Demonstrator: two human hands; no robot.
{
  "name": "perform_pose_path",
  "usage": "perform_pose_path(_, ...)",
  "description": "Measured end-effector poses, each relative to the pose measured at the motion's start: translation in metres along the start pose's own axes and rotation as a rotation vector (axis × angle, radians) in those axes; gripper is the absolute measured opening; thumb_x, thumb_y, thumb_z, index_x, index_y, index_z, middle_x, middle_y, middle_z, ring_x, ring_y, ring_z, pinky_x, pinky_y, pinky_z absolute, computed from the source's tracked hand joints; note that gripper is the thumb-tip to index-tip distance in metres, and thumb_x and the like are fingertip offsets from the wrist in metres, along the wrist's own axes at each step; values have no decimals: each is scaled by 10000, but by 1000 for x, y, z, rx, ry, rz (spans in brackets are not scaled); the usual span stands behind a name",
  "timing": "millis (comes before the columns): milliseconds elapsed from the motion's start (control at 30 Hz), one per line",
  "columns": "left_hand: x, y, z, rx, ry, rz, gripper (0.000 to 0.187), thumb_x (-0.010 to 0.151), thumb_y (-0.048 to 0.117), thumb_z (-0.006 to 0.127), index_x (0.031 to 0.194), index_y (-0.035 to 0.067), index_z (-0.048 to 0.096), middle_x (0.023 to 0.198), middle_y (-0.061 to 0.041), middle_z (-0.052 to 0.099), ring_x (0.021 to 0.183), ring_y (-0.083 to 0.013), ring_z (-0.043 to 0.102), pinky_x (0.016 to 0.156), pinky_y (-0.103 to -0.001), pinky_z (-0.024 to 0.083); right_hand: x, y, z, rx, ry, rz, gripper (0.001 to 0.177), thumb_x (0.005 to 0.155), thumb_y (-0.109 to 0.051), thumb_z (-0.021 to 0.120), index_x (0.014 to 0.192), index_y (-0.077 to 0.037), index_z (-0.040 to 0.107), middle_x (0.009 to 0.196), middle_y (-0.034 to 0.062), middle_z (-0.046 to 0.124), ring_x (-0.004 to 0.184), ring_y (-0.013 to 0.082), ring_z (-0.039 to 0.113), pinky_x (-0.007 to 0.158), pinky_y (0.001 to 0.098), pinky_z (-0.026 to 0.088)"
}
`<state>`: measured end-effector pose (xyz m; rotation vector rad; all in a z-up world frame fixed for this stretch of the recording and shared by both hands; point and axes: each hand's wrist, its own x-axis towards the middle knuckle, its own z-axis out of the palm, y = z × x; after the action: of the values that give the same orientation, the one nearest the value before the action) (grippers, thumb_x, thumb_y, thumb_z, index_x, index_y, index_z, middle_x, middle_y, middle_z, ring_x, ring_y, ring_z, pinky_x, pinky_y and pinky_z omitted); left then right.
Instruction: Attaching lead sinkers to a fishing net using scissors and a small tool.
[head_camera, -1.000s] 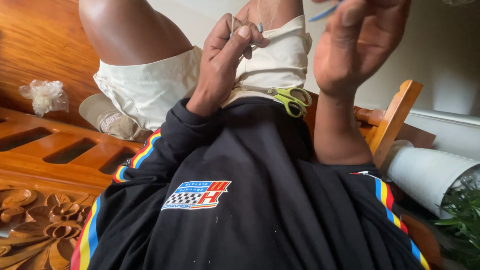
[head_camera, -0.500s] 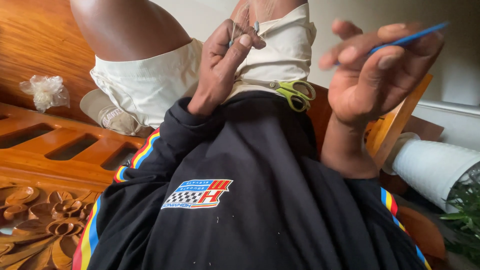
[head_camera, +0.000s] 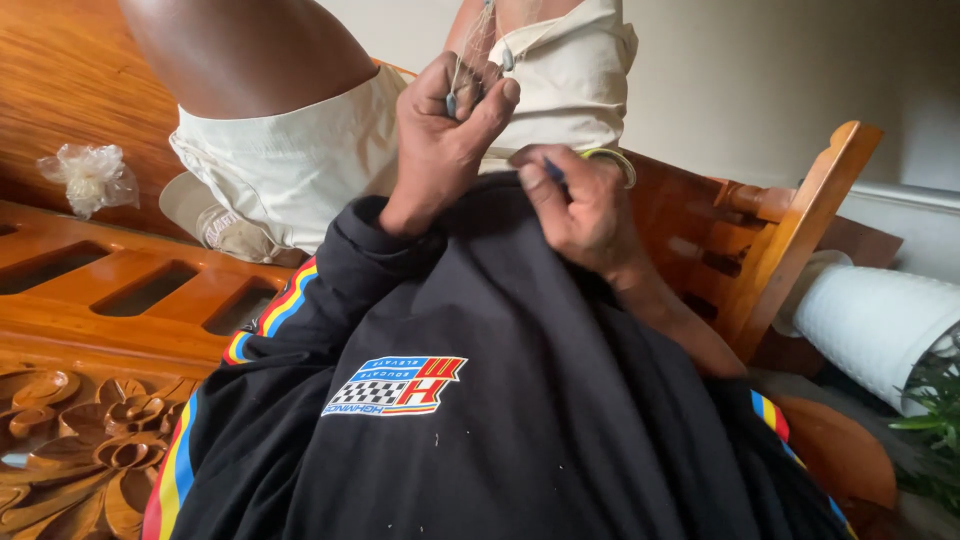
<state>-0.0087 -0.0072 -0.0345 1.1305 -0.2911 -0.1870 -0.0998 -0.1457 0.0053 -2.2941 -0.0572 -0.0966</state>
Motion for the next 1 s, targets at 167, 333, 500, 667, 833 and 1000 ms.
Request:
perform_pose_path(167,2,8,8,46,46,103,457,958,69,622,744,146,225,674,16,325,641,-102,298,584,-266,304,10,4,6,165,134,-226,105,1058,-86,523,1056,-15,600,932,108,700,747,261,654,746,338,521)
perform_pose_path(333,0,9,2,-14,49,17,421,952,107,648,771,153,271,736,0,439,660,-86,362,603,-247,348,19,0,3,166,109,-207,178,1065,-138,504,1030,0,611,909,101,692,783,262,628,779,348,502)
perform_pose_path(500,-3,10,-7,-137,-137,-28,303,977,73,612,895,157,332,977,-61,577,1012,-226,613,951,-340,487,19,-25,-23,126,45,-88,317,1085,-273,468,1041,-8,637,835,60,653,685,160,564,666,290,457)
perform_pose_path(667,-2,8,-2,135,-76,175,404,917,143,719,874,107,319,952,-118,570,935,-172,563,859,-288,448,22,-54,-47,17,-213,-226,393,1090,-219,370,1219,45,631,1170,215,643,1010,316,648,842,350,496)
perform_pose_path(833,6,18,3,2,11,71,248,997,225,569,842,118,408,839,-81,614,889,-183,658,818,-291,495,28,-48,-61,18,-2,-386,281,1100,-113,457,1271,66,591,1212,249,626,1002,307,674,947,393,583)
perform_pose_path(1000,17,19,4,-292,70,-74,177,941,203,550,830,134,431,752,-136,691,755,-139,607,683,-267,405,64,-45,-82,-35,137,-658,259,1099,-104,518,1133,102,672,1188,298,600,985,382,679,868,438,561)
